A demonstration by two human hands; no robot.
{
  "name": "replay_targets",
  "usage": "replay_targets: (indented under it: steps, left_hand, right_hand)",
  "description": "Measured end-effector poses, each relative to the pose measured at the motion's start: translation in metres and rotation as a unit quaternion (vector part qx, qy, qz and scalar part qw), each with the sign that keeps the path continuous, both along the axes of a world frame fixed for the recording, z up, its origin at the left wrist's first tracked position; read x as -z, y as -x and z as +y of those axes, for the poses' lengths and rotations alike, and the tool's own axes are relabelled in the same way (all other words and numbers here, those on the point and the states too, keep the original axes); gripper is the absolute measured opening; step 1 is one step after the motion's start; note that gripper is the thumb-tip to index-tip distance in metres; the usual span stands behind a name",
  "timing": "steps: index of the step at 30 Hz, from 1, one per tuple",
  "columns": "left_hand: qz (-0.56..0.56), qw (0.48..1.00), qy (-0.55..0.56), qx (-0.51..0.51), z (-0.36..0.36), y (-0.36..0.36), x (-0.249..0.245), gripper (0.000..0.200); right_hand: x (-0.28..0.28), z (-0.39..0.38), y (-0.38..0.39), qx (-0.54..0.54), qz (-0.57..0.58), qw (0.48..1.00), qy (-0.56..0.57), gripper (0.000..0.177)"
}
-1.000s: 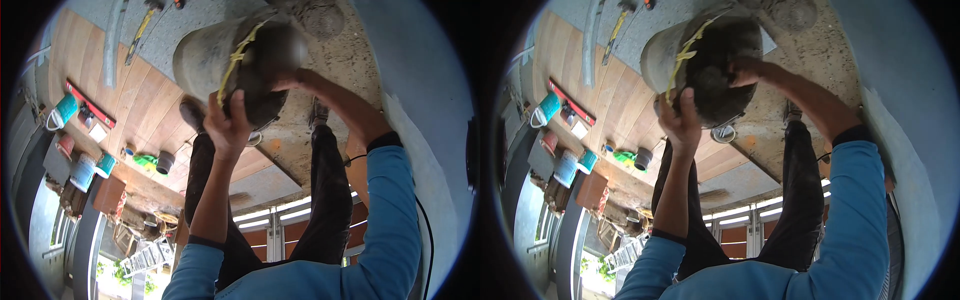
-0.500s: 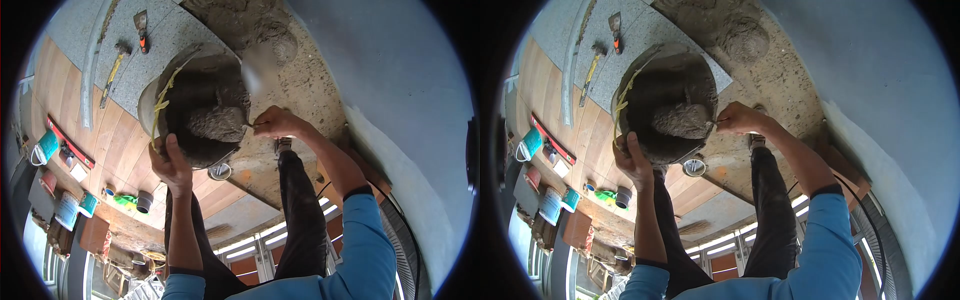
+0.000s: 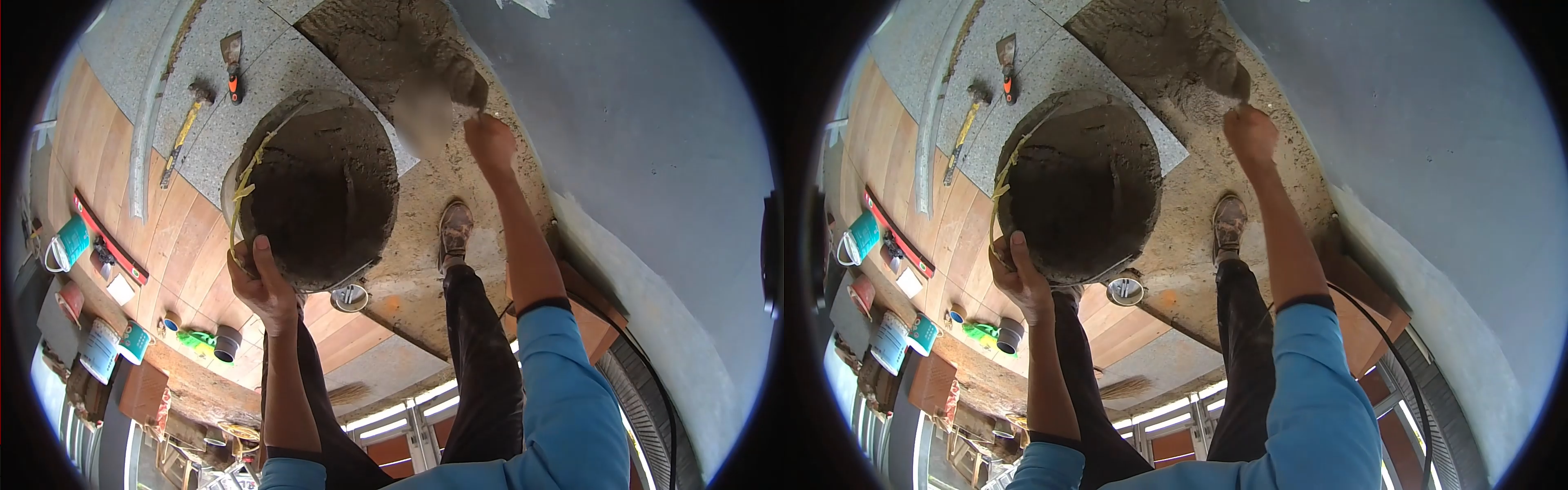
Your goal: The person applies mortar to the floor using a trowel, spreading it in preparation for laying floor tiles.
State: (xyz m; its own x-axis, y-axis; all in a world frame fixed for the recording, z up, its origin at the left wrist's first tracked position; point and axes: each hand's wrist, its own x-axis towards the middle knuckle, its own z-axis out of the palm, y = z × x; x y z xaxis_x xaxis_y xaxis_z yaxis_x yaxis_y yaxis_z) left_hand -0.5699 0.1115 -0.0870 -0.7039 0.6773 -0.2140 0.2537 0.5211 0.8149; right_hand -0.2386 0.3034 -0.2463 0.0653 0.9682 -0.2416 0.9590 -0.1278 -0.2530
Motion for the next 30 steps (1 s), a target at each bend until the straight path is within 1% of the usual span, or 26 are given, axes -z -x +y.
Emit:
replay_targets:
  steps: [2,5,8,11,13,14,17,18,20,22,23,24,26,29,30]
  left_hand:
    - [-0.007,1.0,0.0,0.001,0.0,-0.001,-0.001,0.029]
    - [0.002,1.0,-0.008,0.002,0.002,0.003,0.0,0.03]
    - [0.003,1.0,-0.001,-0.009,-0.001,0.007,0.0,0.03]
    - [-0.002,1.0,-0.003,-0.024,-0.001,0.012,0.002,0.029]
    - [-0.018,0.999,-0.007,-0.044,0.0,0.013,0.003,0.029]
    - [-0.008,0.999,-0.009,-0.04,0.001,0.013,0.003,0.027]
    - [0.014,0.999,-0.015,-0.034,0.004,0.012,0.003,0.026]
    - [0.015,0.999,-0.015,-0.035,0.004,0.013,0.003,0.026]
    - [0.02,0.999,-0.014,-0.034,0.004,0.015,0.005,0.026]
    - [0.028,0.999,-0.012,-0.031,0.002,0.016,0.007,0.026]
    - [0.022,0.999,-0.006,-0.03,0.002,0.016,0.006,0.026]
    - [0.017,0.999,-0.003,-0.03,0.003,0.017,0.005,0.026]
    - [0.016,0.999,-0.001,-0.034,0.004,0.018,0.005,0.026]
    - [0.021,0.999,-0.005,-0.042,0.007,0.015,0.006,0.026]
    - [0.021,0.999,-0.003,-0.042,0.008,0.017,0.005,0.026]
  right_hand:
    - [0.031,0.01,0.015,0.0,-0.112,0.993,-0.022,0.02]
    - [0.034,0.013,0.016,-0.039,-0.146,0.987,-0.055,0.022]
    - [0.016,0.003,0.009,0.011,-0.093,0.994,-0.064,0.024]
    - [0.005,-0.002,0.005,0.006,-0.022,0.999,-0.026,0.024]
    - [0.014,0.007,0.009,0.038,0.046,0.998,0.022,0.024]
    - [0.02,0.014,0.012,0.054,0.08,0.994,0.045,0.024]
    - [0.064,0.029,0.007,0.07,0.042,0.995,0.061,0.027]
    - [0.07,0.033,0.005,0.125,0.09,0.983,0.102,0.028]
    - [0.078,0.041,-0.003,0.231,0.181,0.939,0.182,0.031]
    - [0.107,0.035,-0.018,0.125,0.186,0.962,0.157,0.027]
    - [0.118,0.035,-0.025,0.13,0.209,0.957,0.154,0.026]
    - [0.116,0.036,-0.026,0.136,0.232,0.951,0.152,0.025]
    - [0.064,0.037,0.003,0.261,0.317,0.895,0.176,0.024]
    - [0.062,0.055,0.013,0.319,0.362,0.851,0.209,0.023]
    - [0.074,0.056,0.011,0.335,0.368,0.843,0.205,0.023]
